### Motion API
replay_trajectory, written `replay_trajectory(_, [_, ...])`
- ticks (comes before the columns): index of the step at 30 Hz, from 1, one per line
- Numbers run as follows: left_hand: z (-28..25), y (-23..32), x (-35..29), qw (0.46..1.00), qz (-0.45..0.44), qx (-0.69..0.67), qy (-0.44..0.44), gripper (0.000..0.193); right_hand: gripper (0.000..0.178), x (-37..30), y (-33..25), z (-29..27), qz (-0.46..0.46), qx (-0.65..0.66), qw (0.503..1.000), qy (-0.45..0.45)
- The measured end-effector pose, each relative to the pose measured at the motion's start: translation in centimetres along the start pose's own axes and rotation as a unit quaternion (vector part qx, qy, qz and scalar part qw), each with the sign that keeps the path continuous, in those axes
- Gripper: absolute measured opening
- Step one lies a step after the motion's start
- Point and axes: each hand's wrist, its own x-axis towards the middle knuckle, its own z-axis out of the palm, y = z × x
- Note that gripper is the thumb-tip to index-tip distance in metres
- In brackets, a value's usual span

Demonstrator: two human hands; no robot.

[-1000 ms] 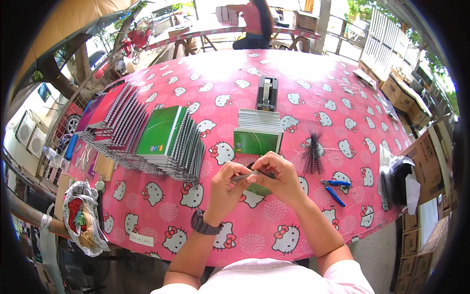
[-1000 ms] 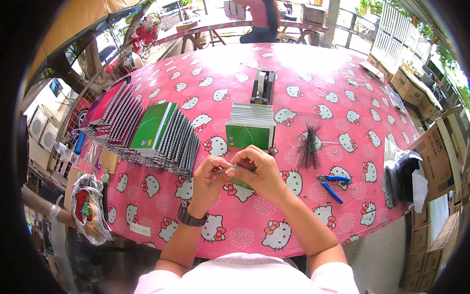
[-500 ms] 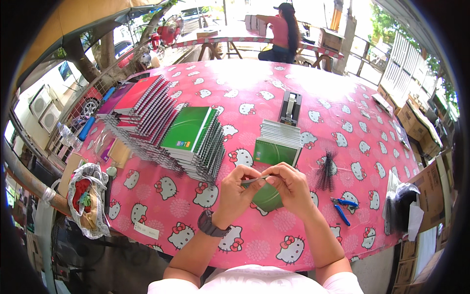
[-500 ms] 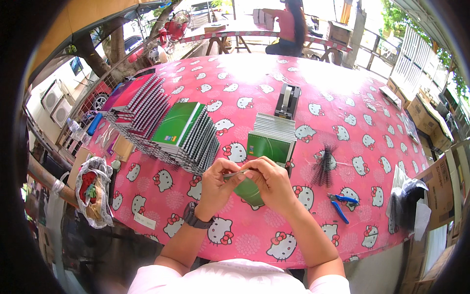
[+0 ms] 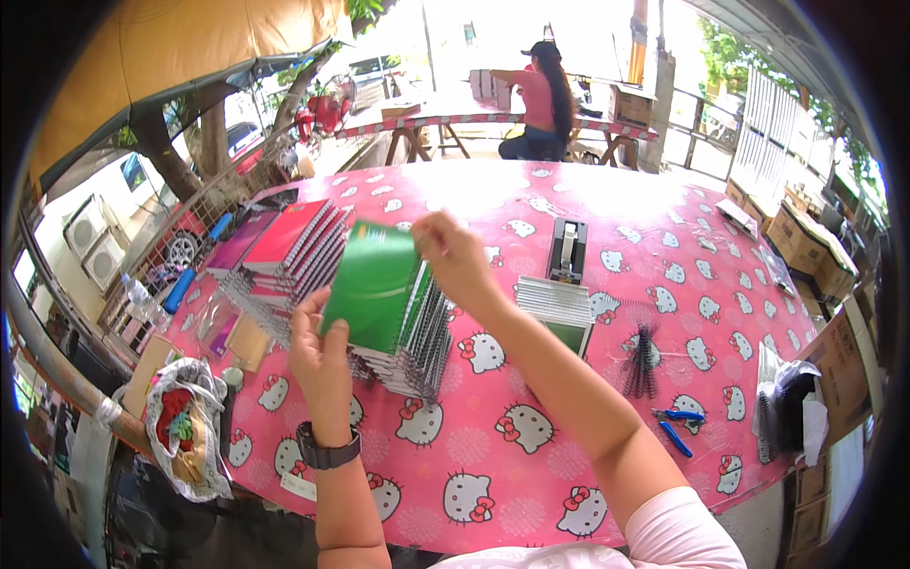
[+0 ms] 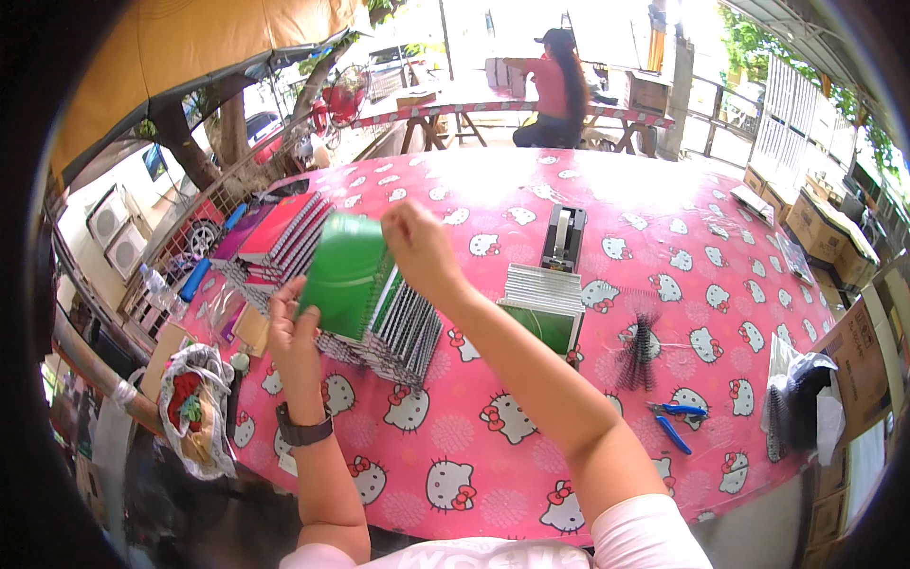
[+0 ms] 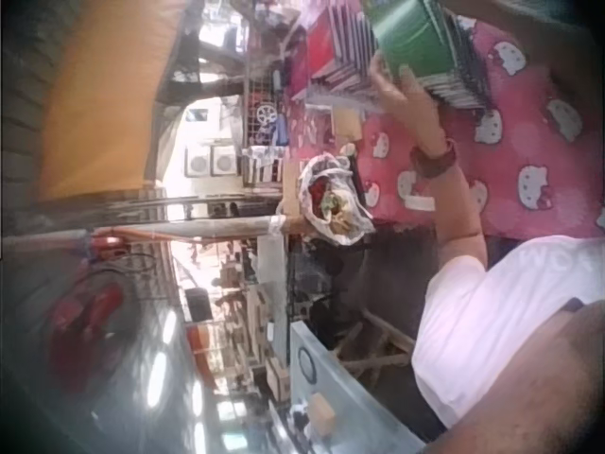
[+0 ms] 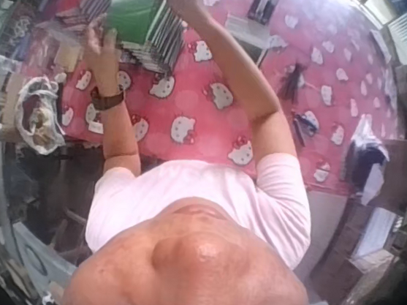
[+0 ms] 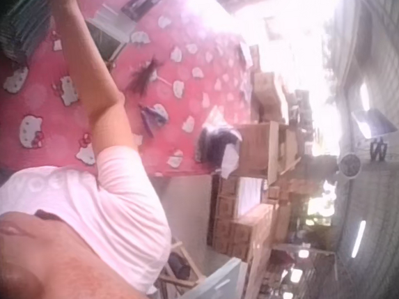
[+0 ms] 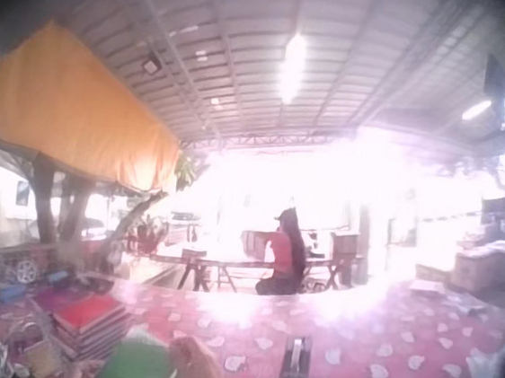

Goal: The person inserts spiral wire bindings into green notebooks, secures them, and stacks the finished units. The person also handles a black dustpan and brush, moving them aside to access the work area.

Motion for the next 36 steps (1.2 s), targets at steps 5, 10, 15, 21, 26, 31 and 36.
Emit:
replay_trajectory(5, [-1.1, -6.1, -0.9, 0.956, 0.157, 0.231, 0.084, 0.034, 0.025, -2.1, 5.7, 4.6, -0.046, -0.063, 0.996, 0.050])
replay_trajectory(10, [1.9, -8.5, 1.0, 0.995, 0.001, -0.071, 0.066, 0.051, 0.026, -2.0, 5.8, 4.9, 0.132, 0.123, 0.983, 0.042])
replay_trajectory(15, [4.0, -8.5, 1.5, 0.985, -0.018, -0.100, 0.136, 0.056, 0.026, -2.0, 6.1, 5.0, 0.139, 0.188, 0.970, 0.069])
replay_trajectory(21, [2.2, -7.4, 0.4, 0.972, 0.103, -0.032, 0.208, 0.051, 0.028, -5.2, 6.1, -0.9, 0.048, -0.029, 0.997, -0.049])
replay_trajectory(26, [-0.1, -2.7, -3.7, 0.942, 0.201, 0.035, 0.266, 0.051, 0.025, -12.8, 9.6, -13.2, 0.041, -0.484, 0.873, -0.048])
replay_trajectory(31, [5.7, -1.8, -6.8, 0.940, 0.319, 0.007, 0.124, 0.049, 0.025, -14.4, 11.2, -15.6, -0.007, -0.481, 0.876, -0.023])
replay_trajectory(36, [10.8, -0.3, -7.7, 0.910, 0.344, 0.226, -0.046, 0.047, 0.018, -14.0, 7.2, -13.9, 0.018, -0.369, 0.929, 0.005])
